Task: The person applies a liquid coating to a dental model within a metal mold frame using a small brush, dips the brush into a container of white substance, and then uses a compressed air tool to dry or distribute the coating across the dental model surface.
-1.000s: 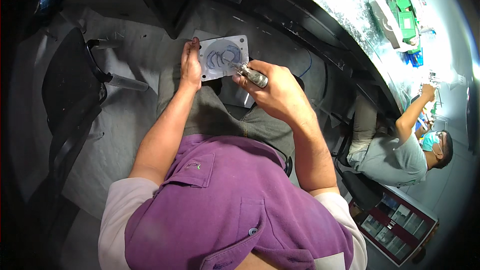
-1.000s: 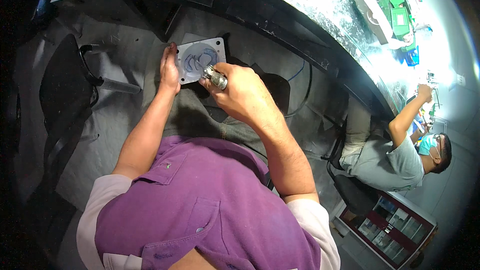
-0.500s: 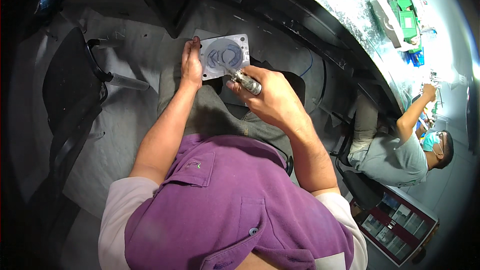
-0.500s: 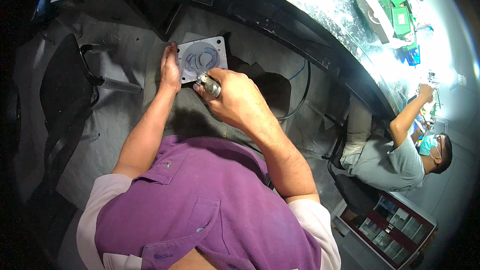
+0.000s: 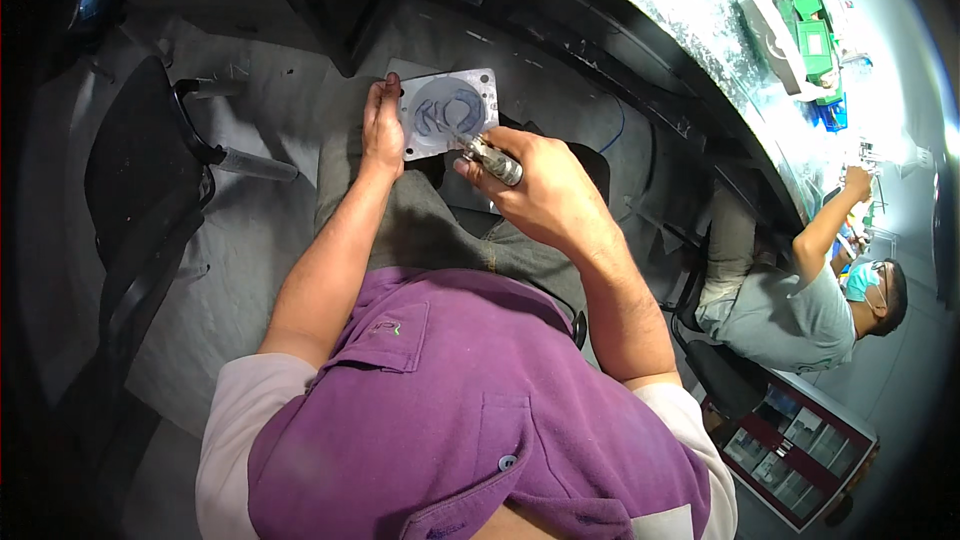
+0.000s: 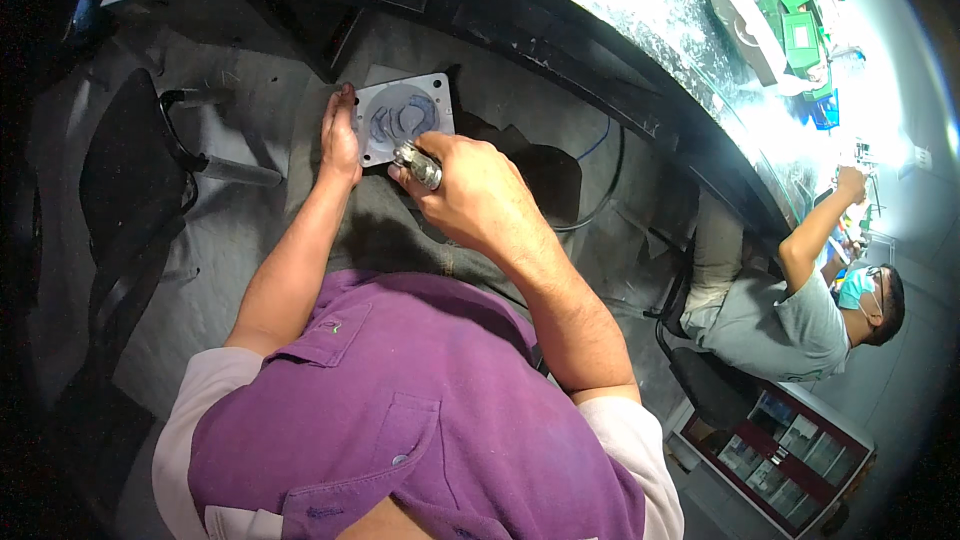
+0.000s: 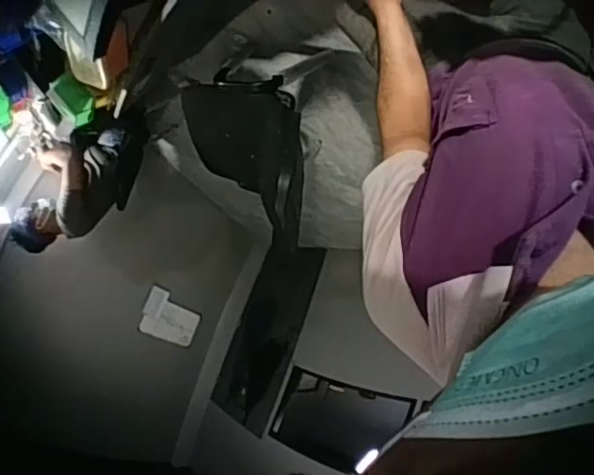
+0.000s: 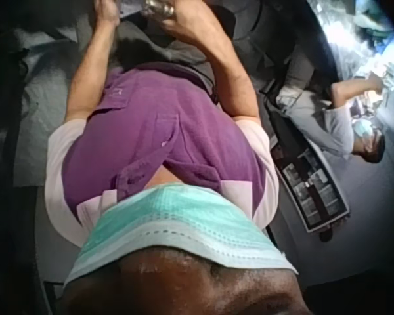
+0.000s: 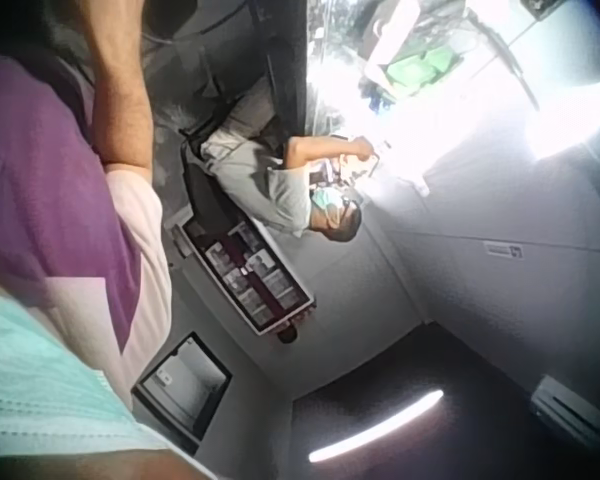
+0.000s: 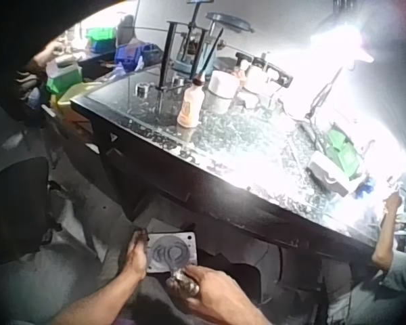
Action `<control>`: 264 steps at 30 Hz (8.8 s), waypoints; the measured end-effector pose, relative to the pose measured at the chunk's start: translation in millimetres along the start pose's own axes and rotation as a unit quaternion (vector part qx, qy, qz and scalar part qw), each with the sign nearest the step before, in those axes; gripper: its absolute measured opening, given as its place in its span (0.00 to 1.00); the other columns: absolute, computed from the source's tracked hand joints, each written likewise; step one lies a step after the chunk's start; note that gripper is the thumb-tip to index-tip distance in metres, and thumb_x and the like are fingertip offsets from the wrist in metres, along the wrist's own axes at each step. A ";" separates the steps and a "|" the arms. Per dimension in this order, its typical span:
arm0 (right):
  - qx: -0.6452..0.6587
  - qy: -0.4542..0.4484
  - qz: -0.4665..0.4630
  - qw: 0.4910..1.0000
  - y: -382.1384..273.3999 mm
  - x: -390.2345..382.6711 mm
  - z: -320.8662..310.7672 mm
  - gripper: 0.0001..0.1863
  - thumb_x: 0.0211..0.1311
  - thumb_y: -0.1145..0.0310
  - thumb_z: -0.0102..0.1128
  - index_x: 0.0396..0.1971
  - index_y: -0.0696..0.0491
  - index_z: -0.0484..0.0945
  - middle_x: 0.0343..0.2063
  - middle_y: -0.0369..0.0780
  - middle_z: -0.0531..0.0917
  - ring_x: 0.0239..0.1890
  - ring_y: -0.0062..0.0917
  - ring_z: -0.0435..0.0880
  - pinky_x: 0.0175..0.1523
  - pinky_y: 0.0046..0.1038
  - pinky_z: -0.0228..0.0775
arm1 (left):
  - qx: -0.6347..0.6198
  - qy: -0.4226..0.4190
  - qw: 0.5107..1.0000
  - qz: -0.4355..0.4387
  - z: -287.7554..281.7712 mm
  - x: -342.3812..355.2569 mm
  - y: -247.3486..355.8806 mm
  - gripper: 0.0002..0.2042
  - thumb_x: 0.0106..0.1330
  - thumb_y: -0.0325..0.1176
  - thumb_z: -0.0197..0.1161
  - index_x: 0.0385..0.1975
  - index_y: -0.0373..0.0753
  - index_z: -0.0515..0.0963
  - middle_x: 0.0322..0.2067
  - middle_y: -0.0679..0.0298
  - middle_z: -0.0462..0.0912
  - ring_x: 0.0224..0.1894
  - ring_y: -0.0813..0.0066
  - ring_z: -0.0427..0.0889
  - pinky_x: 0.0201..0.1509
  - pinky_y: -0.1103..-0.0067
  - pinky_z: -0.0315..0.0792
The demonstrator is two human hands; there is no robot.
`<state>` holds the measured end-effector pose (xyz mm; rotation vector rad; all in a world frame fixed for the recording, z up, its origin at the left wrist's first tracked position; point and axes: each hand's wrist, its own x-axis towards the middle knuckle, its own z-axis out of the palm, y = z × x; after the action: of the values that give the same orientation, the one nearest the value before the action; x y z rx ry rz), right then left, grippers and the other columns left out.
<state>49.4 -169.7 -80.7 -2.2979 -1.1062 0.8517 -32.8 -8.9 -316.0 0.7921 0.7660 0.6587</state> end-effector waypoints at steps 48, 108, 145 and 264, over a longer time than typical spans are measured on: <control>-0.001 0.028 0.090 0.996 5.2 -4.8 -26.5 0.16 0.66 0.58 0.69 0.38 0.58 0.85 0.28 0.50 0.87 0.33 0.45 0.88 0.40 0.41 0.77 | 0.008 0.018 1.000 0.022 6.4 1.0 -0.2 0.19 0.76 0.54 0.59 0.32 0.44 0.72 0.31 0.72 0.71 0.37 0.83 0.66 0.47 0.80 0.63; 0.005 -0.006 0.102 0.995 4.0 -6.1 -31.6 0.17 0.67 0.56 0.68 0.41 0.55 0.87 0.30 0.49 0.88 0.35 0.42 0.90 0.42 0.39 0.79 | 0.017 0.013 1.000 -0.005 -0.3 1.1 0.2 0.19 0.77 0.50 0.59 0.50 0.38 0.76 0.46 0.64 0.80 0.51 0.74 0.77 0.59 0.76 0.68; -0.005 -0.034 0.080 0.996 6.4 -2.2 -31.3 0.17 0.67 0.55 0.68 0.40 0.56 0.87 0.29 0.50 0.88 0.34 0.43 0.90 0.42 0.40 0.79 | 0.035 0.006 0.999 0.004 -5.0 6.3 -4.2 0.19 0.77 0.49 0.58 0.50 0.38 0.75 0.46 0.63 0.80 0.52 0.73 0.77 0.60 0.75 0.68; -0.022 -0.063 0.047 0.997 -4.4 1.4 -22.1 0.20 0.65 0.54 0.69 0.43 0.58 0.86 0.30 0.50 0.89 0.37 0.43 0.90 0.45 0.40 0.81 | 0.018 -0.008 1.000 0.004 -4.5 5.2 -3.7 0.20 0.76 0.50 0.59 0.50 0.37 0.74 0.46 0.61 0.81 0.51 0.72 0.79 0.58 0.75 0.70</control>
<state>63.1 -168.8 -62.8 -2.3751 -1.0867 1.0317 -32.6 -5.3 -322.9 0.8323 0.7626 0.6478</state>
